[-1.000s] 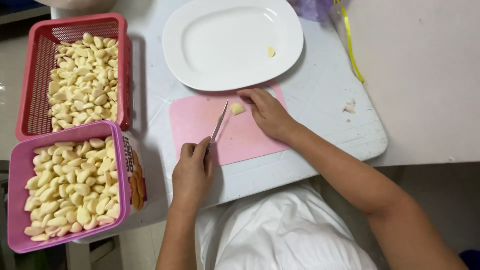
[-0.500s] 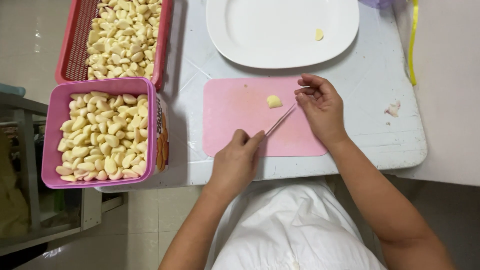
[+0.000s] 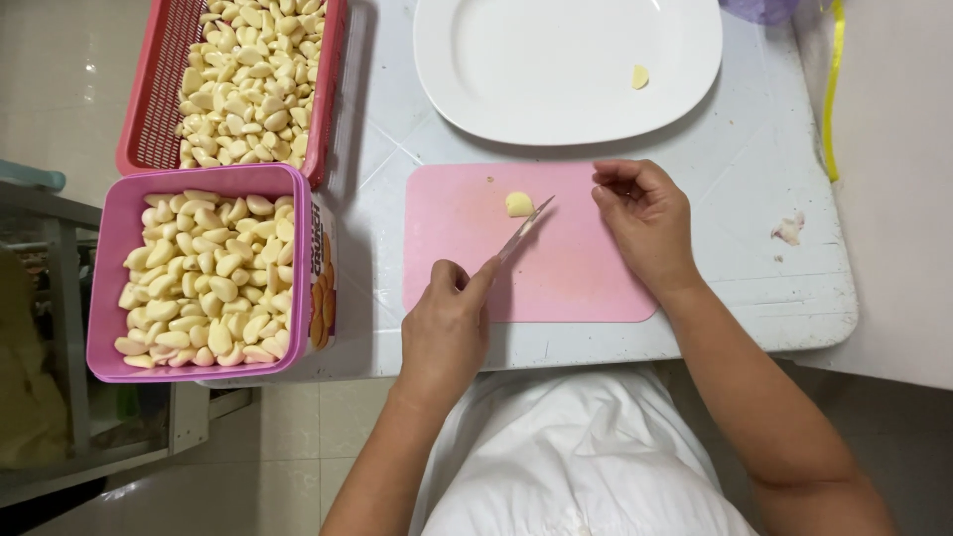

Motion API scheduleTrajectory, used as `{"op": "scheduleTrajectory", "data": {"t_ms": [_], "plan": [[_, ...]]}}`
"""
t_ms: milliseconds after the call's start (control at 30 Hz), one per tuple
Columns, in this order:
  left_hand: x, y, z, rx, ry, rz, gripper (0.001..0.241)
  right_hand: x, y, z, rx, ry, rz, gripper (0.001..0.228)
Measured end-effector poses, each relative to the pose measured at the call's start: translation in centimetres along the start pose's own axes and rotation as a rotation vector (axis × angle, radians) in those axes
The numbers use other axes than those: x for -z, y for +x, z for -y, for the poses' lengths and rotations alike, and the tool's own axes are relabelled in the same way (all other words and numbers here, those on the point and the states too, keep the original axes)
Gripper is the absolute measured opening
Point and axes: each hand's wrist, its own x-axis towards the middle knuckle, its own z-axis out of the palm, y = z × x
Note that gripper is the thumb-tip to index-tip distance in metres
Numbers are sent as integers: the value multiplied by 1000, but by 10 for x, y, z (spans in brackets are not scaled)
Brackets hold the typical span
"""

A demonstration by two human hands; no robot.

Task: Slicing garlic cloves on a cutting board using a knife

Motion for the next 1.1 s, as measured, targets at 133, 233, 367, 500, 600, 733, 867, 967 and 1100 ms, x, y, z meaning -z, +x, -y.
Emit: {"op": "scheduleTrajectory", "data": {"t_ms": [133,233,367,500,600,733,867,967,1100], "plan": [[-8,1,9,-46,25,-83,44,-12,4,30,97,-217,178,26],[-9,1,11,-46,39,-104,43,-24,7,47,264,-412,331,35],[-12,4,13,-49,59,-128,41,-33,12,48,449,-433,462,40],[-13,4,18,-59,59,-126,39,-39,18,41,505,-458,520,41],[-17,0,24,-59,83,-139,39,-36,23,39,414,-419,526,39],[-14,-10,35,-39,120,-144,40,-32,31,39,239,-346,493,39],[-9,-16,40,4,103,-143,43,-39,34,49,254,-413,495,38],[-4,-18,41,52,57,-133,44,-44,39,46,299,-462,509,33],[-2,-20,44,127,-26,-143,49,-48,49,44,331,-551,573,38]]}}
